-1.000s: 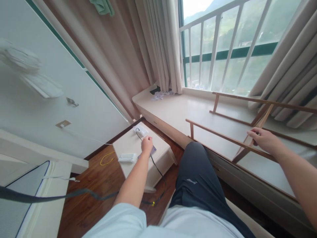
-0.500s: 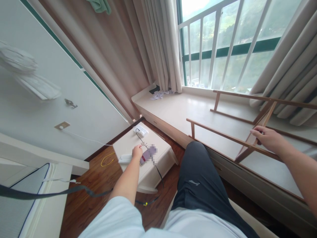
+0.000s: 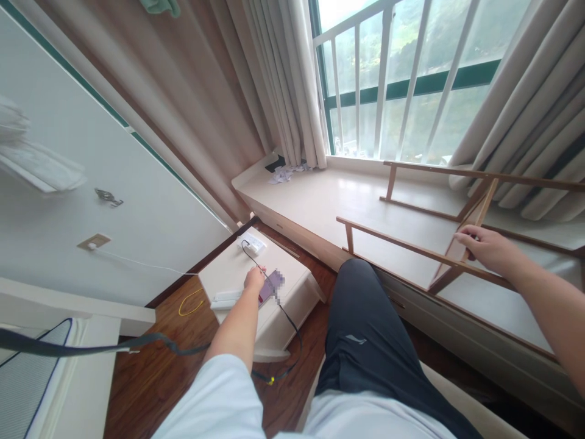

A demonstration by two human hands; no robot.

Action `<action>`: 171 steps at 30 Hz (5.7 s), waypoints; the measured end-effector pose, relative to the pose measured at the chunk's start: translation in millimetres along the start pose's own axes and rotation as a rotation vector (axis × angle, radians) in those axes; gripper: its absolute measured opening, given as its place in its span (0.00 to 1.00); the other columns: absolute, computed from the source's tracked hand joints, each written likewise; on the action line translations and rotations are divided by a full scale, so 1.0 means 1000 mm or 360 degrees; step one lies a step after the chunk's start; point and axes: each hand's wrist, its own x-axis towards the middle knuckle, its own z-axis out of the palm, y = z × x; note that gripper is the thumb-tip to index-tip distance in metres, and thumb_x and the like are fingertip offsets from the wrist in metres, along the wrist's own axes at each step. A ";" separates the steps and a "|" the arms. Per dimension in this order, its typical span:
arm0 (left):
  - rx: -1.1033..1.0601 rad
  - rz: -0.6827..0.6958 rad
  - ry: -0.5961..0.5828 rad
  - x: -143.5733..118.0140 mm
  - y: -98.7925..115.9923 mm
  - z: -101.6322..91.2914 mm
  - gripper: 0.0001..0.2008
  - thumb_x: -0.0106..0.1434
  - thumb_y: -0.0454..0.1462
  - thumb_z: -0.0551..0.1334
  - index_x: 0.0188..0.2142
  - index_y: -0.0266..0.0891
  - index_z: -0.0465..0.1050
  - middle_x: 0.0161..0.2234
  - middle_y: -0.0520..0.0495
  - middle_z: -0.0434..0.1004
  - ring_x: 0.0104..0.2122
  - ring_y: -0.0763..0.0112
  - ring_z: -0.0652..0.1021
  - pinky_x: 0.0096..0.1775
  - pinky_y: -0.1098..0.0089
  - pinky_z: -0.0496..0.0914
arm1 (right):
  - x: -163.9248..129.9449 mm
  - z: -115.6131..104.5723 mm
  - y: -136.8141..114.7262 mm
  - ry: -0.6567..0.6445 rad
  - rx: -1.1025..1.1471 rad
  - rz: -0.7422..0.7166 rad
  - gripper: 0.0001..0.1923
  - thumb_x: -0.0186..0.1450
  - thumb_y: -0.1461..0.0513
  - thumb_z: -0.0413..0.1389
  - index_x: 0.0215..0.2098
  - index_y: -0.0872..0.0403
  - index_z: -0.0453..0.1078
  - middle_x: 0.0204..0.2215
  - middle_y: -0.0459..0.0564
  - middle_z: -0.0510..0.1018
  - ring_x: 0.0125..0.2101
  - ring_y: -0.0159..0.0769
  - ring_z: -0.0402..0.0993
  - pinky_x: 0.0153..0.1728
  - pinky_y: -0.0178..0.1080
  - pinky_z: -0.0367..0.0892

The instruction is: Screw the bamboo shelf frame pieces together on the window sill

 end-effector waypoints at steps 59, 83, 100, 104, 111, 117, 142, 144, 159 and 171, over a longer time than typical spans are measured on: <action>-0.2232 0.0284 -0.1118 -0.274 0.344 0.017 0.19 0.44 0.41 0.77 0.33 0.34 0.79 0.32 0.44 0.81 0.29 0.74 0.79 0.31 0.76 0.71 | -0.001 -0.005 -0.024 0.0055 0.0146 -0.0187 0.08 0.69 0.57 0.50 0.35 0.52 0.67 0.21 0.44 0.73 0.26 0.33 0.67 0.31 0.34 0.58; -0.2390 0.0473 -0.0917 -0.288 0.414 0.072 0.15 0.46 0.40 0.76 0.30 0.33 0.78 0.27 0.46 0.80 0.29 0.74 0.79 0.34 0.74 0.71 | 0.004 -0.004 -0.020 0.0101 0.0129 -0.0230 0.08 0.69 0.56 0.52 0.37 0.52 0.68 0.25 0.45 0.76 0.26 0.32 0.67 0.30 0.33 0.57; -0.2200 0.0727 -0.0901 -0.268 0.422 0.076 0.15 0.47 0.42 0.75 0.30 0.34 0.78 0.27 0.46 0.79 0.26 0.72 0.78 0.30 0.72 0.71 | -0.001 -0.009 -0.027 0.0044 0.0113 -0.0204 0.09 0.69 0.55 0.52 0.38 0.51 0.69 0.24 0.45 0.76 0.27 0.34 0.69 0.31 0.33 0.57; -0.2163 0.0806 -0.0905 -0.266 0.422 0.074 0.14 0.48 0.41 0.74 0.29 0.34 0.78 0.28 0.46 0.80 0.26 0.72 0.78 0.29 0.72 0.70 | -0.005 -0.011 -0.031 0.0087 0.0157 -0.0204 0.09 0.69 0.55 0.52 0.36 0.52 0.68 0.23 0.44 0.76 0.26 0.33 0.68 0.30 0.33 0.57; -0.2097 0.0941 -0.0838 -0.264 0.419 0.081 0.12 0.51 0.42 0.73 0.30 0.36 0.78 0.27 0.46 0.80 0.26 0.71 0.77 0.31 0.71 0.70 | -0.001 -0.008 -0.028 0.0130 0.0106 -0.0172 0.07 0.68 0.59 0.52 0.35 0.52 0.70 0.23 0.45 0.76 0.26 0.33 0.69 0.30 0.32 0.57; -0.2071 0.0968 -0.0780 -0.267 0.419 0.080 0.10 0.51 0.41 0.73 0.29 0.37 0.78 0.26 0.47 0.79 0.26 0.71 0.77 0.29 0.71 0.68 | -0.003 -0.009 -0.030 0.0109 0.0061 -0.0173 0.08 0.68 0.57 0.54 0.35 0.52 0.70 0.24 0.46 0.77 0.27 0.34 0.70 0.30 0.33 0.57; -0.1627 0.1145 -0.0605 -0.260 0.414 0.068 0.21 0.57 0.43 0.70 0.47 0.39 0.75 0.30 0.49 0.79 0.29 0.71 0.77 0.32 0.72 0.69 | -0.012 -0.016 -0.035 0.0058 -0.0012 -0.0098 0.09 0.69 0.57 0.52 0.39 0.52 0.71 0.29 0.48 0.79 0.28 0.33 0.70 0.29 0.33 0.55; -0.1632 0.1140 -0.0609 -0.259 0.413 0.069 0.19 0.57 0.43 0.70 0.46 0.39 0.75 0.30 0.49 0.79 0.30 0.71 0.78 0.33 0.72 0.70 | -0.011 -0.015 -0.034 0.0068 -0.0018 -0.0072 0.09 0.69 0.57 0.52 0.39 0.52 0.70 0.29 0.48 0.79 0.28 0.33 0.70 0.29 0.33 0.54; -0.1513 0.1044 -0.0849 -0.257 0.414 0.059 0.19 0.59 0.44 0.69 0.46 0.39 0.71 0.28 0.50 0.81 0.24 0.72 0.78 0.30 0.72 0.72 | -0.010 -0.013 -0.035 0.0093 -0.0053 -0.0004 0.08 0.69 0.56 0.52 0.38 0.51 0.69 0.30 0.47 0.78 0.27 0.33 0.68 0.28 0.33 0.54; -0.1279 0.1104 -0.0968 -0.244 0.424 0.043 0.12 0.59 0.41 0.66 0.41 0.41 0.72 0.29 0.50 0.82 0.23 0.71 0.80 0.28 0.72 0.72 | -0.008 -0.014 -0.035 0.0116 -0.0139 -0.0035 0.08 0.68 0.59 0.51 0.39 0.52 0.71 0.31 0.49 0.79 0.28 0.35 0.70 0.28 0.34 0.54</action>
